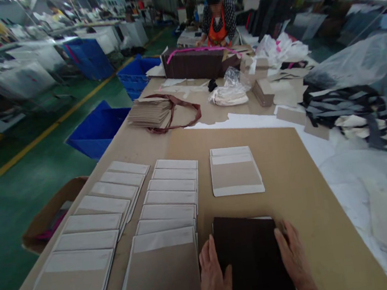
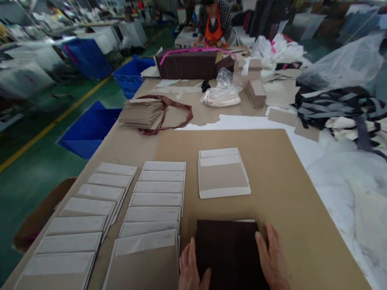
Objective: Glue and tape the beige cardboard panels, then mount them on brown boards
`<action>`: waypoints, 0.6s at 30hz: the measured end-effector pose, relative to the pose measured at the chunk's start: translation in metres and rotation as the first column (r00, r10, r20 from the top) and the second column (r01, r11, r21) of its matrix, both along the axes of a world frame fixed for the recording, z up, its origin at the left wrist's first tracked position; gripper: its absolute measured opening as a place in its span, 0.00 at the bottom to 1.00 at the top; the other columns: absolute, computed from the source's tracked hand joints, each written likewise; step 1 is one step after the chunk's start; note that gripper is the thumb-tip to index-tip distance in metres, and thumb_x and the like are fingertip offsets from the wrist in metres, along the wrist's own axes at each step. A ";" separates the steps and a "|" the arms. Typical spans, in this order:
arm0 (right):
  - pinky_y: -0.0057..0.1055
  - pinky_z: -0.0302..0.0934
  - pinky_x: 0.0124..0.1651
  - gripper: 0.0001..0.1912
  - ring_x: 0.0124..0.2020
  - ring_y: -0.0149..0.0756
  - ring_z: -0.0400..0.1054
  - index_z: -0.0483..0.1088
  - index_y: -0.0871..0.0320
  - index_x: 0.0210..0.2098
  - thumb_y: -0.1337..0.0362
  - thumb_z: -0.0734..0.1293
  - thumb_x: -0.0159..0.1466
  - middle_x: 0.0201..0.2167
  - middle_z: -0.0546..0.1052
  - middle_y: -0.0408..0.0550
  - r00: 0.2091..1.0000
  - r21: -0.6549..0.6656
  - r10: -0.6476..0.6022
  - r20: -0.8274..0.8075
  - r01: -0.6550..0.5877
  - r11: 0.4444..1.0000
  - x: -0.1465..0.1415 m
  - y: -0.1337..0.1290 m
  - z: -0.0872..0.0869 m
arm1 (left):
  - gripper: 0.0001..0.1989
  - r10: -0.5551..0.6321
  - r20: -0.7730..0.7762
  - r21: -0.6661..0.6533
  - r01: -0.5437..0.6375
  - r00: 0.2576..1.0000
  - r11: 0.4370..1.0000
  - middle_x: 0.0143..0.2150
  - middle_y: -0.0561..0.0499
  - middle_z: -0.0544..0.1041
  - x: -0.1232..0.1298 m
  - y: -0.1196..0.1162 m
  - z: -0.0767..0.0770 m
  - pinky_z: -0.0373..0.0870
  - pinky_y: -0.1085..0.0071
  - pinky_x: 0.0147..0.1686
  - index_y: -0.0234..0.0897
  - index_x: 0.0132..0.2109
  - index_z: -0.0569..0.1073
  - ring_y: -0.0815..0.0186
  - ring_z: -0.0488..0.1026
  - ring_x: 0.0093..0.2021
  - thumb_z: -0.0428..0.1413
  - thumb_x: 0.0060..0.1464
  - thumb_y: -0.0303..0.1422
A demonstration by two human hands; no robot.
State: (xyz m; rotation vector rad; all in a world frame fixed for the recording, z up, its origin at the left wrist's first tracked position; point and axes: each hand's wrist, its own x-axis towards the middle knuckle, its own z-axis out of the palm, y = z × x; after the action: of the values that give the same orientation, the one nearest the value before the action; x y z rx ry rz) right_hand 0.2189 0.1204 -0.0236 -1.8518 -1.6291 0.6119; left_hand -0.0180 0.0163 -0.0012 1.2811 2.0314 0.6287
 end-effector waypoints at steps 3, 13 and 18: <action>0.53 0.47 0.65 0.30 0.59 0.52 0.59 0.66 0.60 0.56 0.45 0.56 0.65 0.58 0.67 0.56 0.985 0.012 0.166 0.041 -0.167 0.986 -0.009 0.016 0.011 | 0.38 -0.048 -0.003 0.002 0.048 0.999 0.999 0.65 0.38 0.59 0.000 -0.009 -0.007 0.54 0.56 0.65 0.31 0.68 0.48 0.55 0.56 0.65 0.49 0.50 0.26; 0.45 0.57 0.57 0.31 0.56 0.48 0.60 0.63 0.65 0.56 0.47 0.57 0.63 0.56 0.65 0.63 0.983 -0.050 0.054 -0.174 -0.063 0.997 -0.009 0.099 0.002 | 0.29 0.008 -0.184 0.233 0.036 0.983 0.972 0.64 0.37 0.58 -0.008 0.091 0.023 0.56 0.51 0.63 0.34 0.65 0.51 0.55 0.56 0.65 0.48 0.58 0.31; 0.50 0.50 0.59 0.26 0.54 0.53 0.59 0.70 0.64 0.43 0.49 0.59 0.58 0.50 0.69 0.65 0.998 -0.042 0.063 0.001 -0.063 0.997 -0.024 0.162 -0.010 | 0.30 -0.049 -0.269 0.086 0.075 0.962 0.993 0.63 0.28 0.59 -0.017 0.185 0.014 0.53 0.50 0.64 0.20 0.62 0.55 0.48 0.54 0.65 0.49 0.53 0.29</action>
State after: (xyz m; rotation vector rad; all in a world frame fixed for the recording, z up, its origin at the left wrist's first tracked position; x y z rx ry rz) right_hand 0.1946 0.2823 -0.0337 -1.8369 -1.6942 0.6757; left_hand -0.0355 0.2016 0.0125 1.5511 2.1876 0.5541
